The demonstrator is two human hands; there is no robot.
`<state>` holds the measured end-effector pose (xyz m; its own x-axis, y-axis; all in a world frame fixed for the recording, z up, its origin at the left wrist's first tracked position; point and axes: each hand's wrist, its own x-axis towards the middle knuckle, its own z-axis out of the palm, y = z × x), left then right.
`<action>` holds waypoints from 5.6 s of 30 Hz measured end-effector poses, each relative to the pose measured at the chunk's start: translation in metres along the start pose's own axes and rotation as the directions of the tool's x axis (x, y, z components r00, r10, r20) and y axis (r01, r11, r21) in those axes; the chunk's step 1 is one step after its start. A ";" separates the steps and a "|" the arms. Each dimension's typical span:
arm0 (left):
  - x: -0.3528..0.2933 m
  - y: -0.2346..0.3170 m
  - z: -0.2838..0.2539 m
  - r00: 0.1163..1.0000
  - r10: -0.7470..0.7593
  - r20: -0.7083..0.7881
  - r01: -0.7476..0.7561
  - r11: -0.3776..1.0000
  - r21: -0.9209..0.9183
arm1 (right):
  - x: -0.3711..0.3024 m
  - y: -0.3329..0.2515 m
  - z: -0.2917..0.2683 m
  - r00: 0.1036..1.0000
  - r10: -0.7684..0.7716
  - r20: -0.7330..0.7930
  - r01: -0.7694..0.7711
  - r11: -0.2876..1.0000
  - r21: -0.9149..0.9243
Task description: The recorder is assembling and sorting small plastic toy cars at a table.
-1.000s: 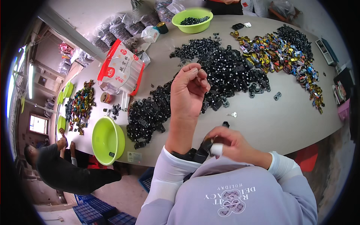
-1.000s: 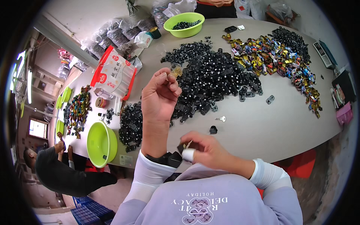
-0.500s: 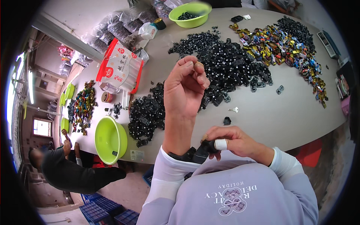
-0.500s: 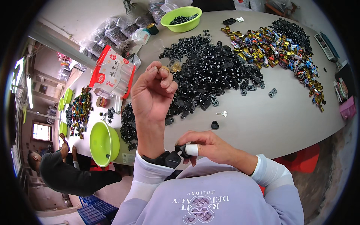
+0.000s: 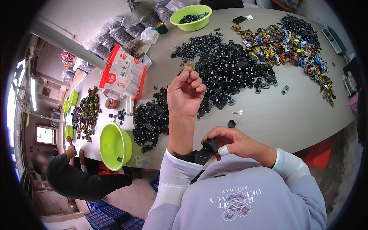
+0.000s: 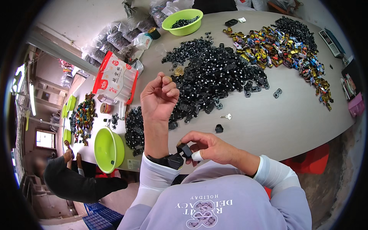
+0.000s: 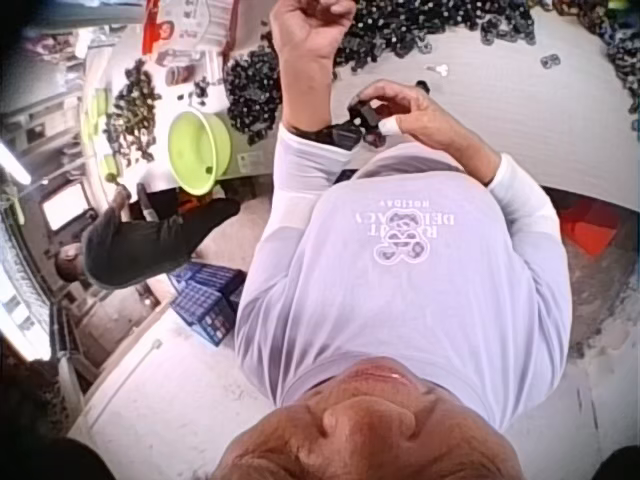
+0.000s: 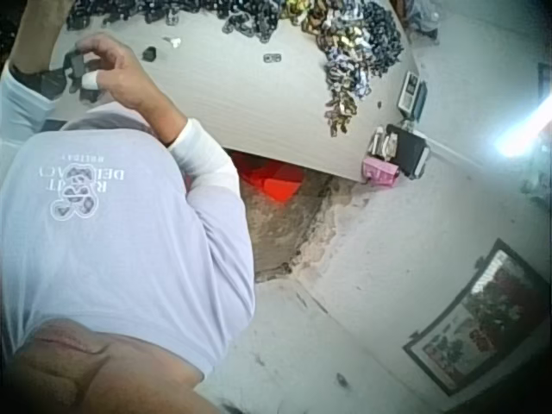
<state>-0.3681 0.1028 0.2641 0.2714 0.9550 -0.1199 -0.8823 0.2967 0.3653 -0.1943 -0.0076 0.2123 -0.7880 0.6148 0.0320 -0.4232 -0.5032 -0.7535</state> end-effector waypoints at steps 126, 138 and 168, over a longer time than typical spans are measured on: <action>-0.096 -0.004 -0.015 0.881 0.469 -0.069 -0.401 0.814 0.420 | 0.009 0.042 0.045 0.736 0.671 0.089 -0.647 0.736 -0.199; -0.082 0.022 -0.059 0.856 0.487 -0.172 -0.462 0.871 0.164 | 0.013 0.072 0.050 0.894 0.438 0.095 -0.376 0.848 -0.373; -0.209 -0.092 -0.267 0.628 0.185 -0.756 0.516 0.628 0.583 | 0.007 0.139 -0.122 0.932 -0.049 -0.360 -0.348 0.161 -0.924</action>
<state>-0.4467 -0.1256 0.0092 -0.2835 0.6497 -0.7053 -0.1903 0.6827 0.7054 -0.2040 0.0012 0.0274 -0.5527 0.8159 -0.1698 0.6194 0.2659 -0.7387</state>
